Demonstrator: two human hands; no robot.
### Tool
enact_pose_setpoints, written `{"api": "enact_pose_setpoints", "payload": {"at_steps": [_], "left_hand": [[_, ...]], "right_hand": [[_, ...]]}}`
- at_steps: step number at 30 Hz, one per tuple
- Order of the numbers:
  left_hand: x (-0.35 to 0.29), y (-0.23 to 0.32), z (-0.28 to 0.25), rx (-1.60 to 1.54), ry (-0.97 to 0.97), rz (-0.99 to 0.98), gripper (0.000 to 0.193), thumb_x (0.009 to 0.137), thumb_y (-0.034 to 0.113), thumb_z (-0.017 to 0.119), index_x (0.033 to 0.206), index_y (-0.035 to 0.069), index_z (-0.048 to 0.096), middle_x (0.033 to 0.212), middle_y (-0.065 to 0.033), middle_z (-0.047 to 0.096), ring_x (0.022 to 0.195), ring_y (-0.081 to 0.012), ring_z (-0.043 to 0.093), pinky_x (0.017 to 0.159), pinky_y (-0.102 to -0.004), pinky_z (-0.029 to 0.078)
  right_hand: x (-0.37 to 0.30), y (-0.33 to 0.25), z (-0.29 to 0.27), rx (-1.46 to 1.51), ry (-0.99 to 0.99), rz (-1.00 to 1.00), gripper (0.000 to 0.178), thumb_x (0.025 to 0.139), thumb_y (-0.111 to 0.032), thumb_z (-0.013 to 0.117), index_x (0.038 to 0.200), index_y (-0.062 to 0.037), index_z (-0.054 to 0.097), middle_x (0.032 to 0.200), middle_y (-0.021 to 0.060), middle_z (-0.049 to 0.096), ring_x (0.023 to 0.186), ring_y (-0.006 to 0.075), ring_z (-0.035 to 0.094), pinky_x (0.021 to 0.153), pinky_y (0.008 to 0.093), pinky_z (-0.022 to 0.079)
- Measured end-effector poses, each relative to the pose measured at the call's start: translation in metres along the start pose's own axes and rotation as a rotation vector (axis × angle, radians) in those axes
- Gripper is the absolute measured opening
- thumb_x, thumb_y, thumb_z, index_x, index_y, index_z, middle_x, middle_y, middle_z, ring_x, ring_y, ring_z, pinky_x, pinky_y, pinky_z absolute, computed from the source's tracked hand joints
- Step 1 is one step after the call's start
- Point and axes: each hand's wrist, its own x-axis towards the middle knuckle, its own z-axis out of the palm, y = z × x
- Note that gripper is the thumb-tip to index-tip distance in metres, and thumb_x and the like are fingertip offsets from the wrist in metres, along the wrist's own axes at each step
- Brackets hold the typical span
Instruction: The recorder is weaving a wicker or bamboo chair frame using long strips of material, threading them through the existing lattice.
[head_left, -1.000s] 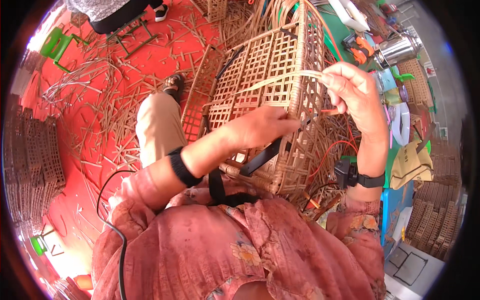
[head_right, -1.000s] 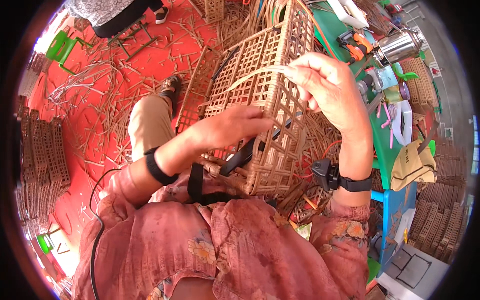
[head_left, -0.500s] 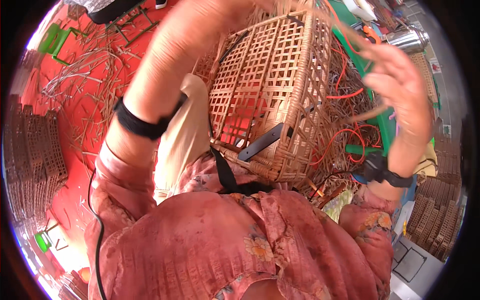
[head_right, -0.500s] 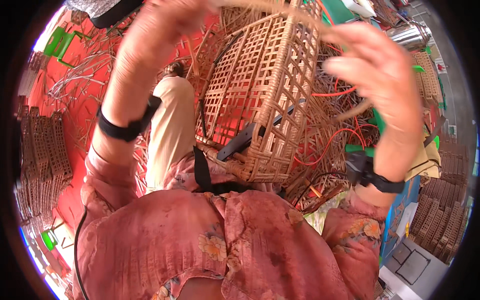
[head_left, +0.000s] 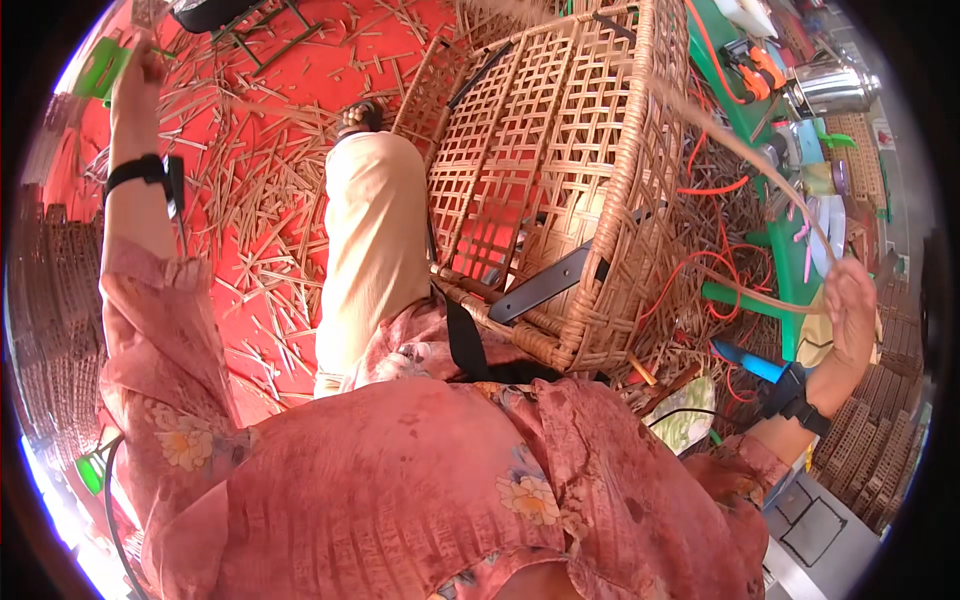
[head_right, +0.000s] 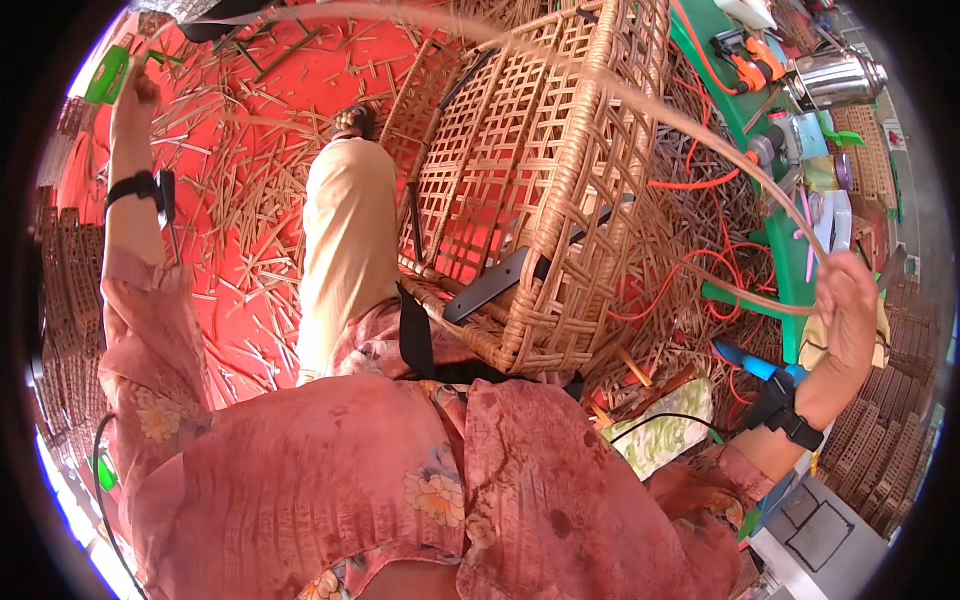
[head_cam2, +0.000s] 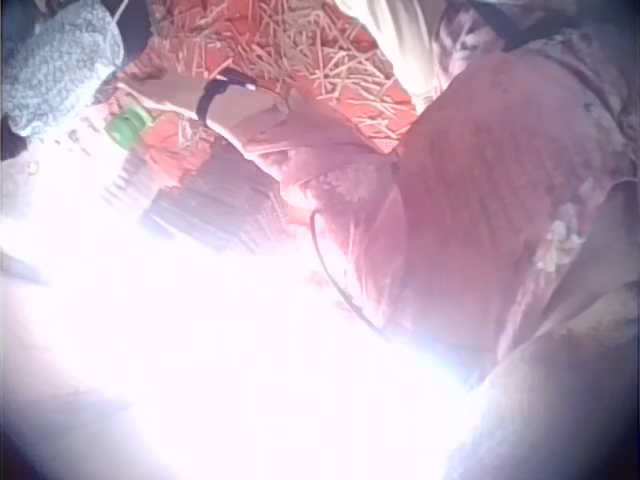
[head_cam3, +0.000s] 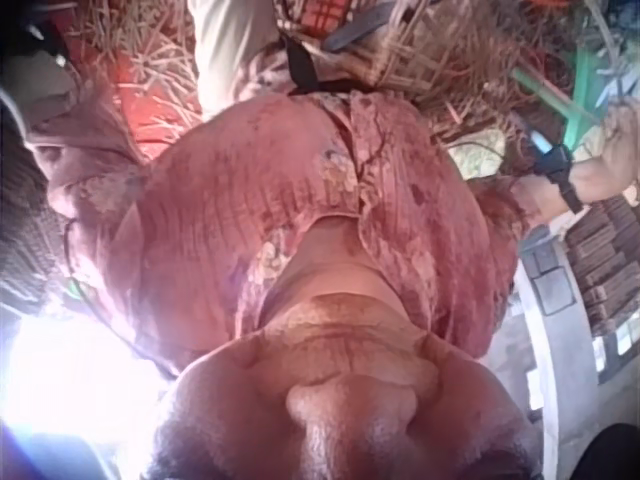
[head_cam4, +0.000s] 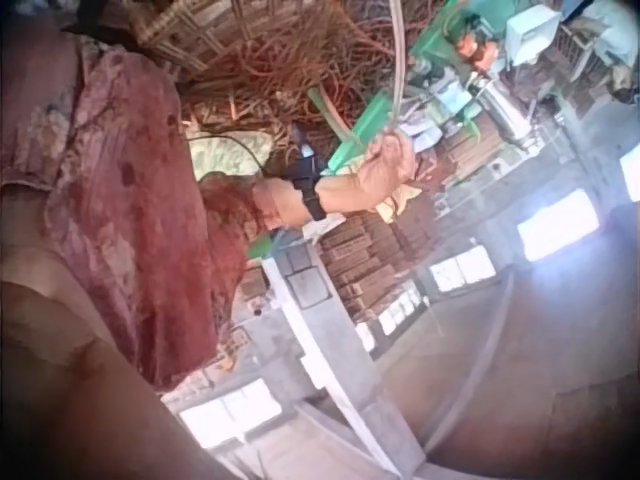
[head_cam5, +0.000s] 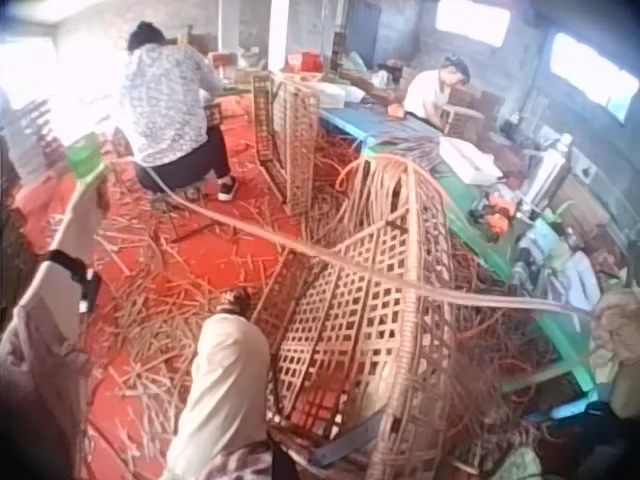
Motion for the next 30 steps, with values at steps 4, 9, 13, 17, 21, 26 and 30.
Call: {"api": "enact_pose_setpoints", "payload": {"at_steps": [4, 9, 13, 17, 21, 26, 30], "left_hand": [[-0.068, -0.002, 0.138, 1.957, 0.111, 0.614, 0.033, 0.091, 0.006, 0.05, 0.121, 0.014, 0.061, 0.122, -0.0052, 0.06, 0.11, -0.017, 0.057, 0.093, -0.0252, 0.043], [-0.242, -0.035, 0.37, 0.934, -0.478, 0.575, 0.031, 0.091, 0.023, 0.054, 0.114, 0.005, 0.063, 0.109, -0.0077, 0.064, 0.101, -0.015, 0.06, 0.086, -0.0253, 0.046], [-0.266, -0.056, 0.395, 0.461, -0.778, -0.143, 0.04, 0.091, 0.033, 0.056, 0.115, 0.001, 0.061, 0.105, -0.0076, 0.064, 0.097, -0.0145, 0.059, 0.082, -0.027, 0.048], [-0.22, -0.053, 0.308, 0.823, -0.414, -0.085, 0.032, 0.08, 0.02, 0.074, 0.107, 0.003, 0.068, 0.088, -0.0005, 0.067, 0.082, -0.009, 0.061, 0.078, -0.0248, 0.048], [-0.149, -0.011, 0.204, 1.098, -0.131, 0.078, 0.03, 0.081, 0.03, 0.071, 0.107, 0.014, 0.07, 0.087, 0.0037, 0.065, 0.08, -0.0049, 0.054, 0.072, -0.0192, 0.04], [-0.106, 0.004, 0.17, 1.934, -0.063, 0.359, 0.028, 0.087, 0.031, 0.062, 0.112, 0.02, 0.067, 0.099, -0.0044, 0.068, 0.092, -0.016, 0.062, 0.079, -0.0249, 0.046], [-0.103, -0.027, 0.185, 2.373, 0.218, 1.072, 0.023, 0.091, 0.027, 0.058, 0.112, 0.021, 0.068, 0.113, 0.0005, 0.065, 0.099, -0.0191, 0.062, 0.082, -0.0238, 0.047]], "right_hand": [[0.027, -0.044, 0.13, -0.297, -0.084, 0.059, 0.025, 0.089, -0.02, 0.061, 0.099, 0.0019, 0.06, 0.063, -0.0036, 0.047, 0.047, 0.0015, 0.035, 0.042, 0.0178, 0.025], [0.065, -0.057, 0.283, -0.178, -0.452, -0.135, 0.026, 0.091, -0.023, 0.059, 0.103, -0.0013, 0.064, 0.062, -0.0052, 0.047, 0.047, 0.0002, 0.038, 0.042, 0.0166, 0.028], [0.106, -0.122, 0.306, -0.214, -1.16, 0.271, 0.094, 0.081, -0.039, 0.071, 0.148, -0.0082, 0.014, 0.147, 0.0255, 0.026, 0.138, 0.03, 0.028, 0.111, 0.0297, 0.026], [0.077, -0.053, 0.3, -0.161, -0.506, -0.065, 0.025, 0.089, -0.025, 0.061, 0.098, -0.0019, 0.067, 0.062, -0.0058, 0.05, 0.047, -0.0002, 0.041, 0.041, 0.015, 0.03], [0.075, -0.029, 0.238, -0.193, -0.466, 0.007, 0.02, 0.09, -0.021, 0.061, 0.097, -0.0036, 0.067, 0.065, -0.0039, 0.054, 0.051, 0.0015, 0.045, 0.045, 0.0161, 0.036], [0.066, -0.003, 0.191, -0.317, -0.329, 0.065, 0.018, 0.09, -0.02, 0.062, 0.097, -0.004, 0.066, 0.064, -0.0043, 0.055, 0.051, 0.0005, 0.046, 0.045, 0.0148, 0.035], [0.063, -0.01, 0.201, -0.321, -0.325, 0.116, 0.018, 0.09, -0.019, 0.061, 0.097, -0.0038, 0.066, 0.065, -0.0039, 0.056, 0.051, 0.0003, 0.046, 0.045, 0.0147, 0.035]]}}
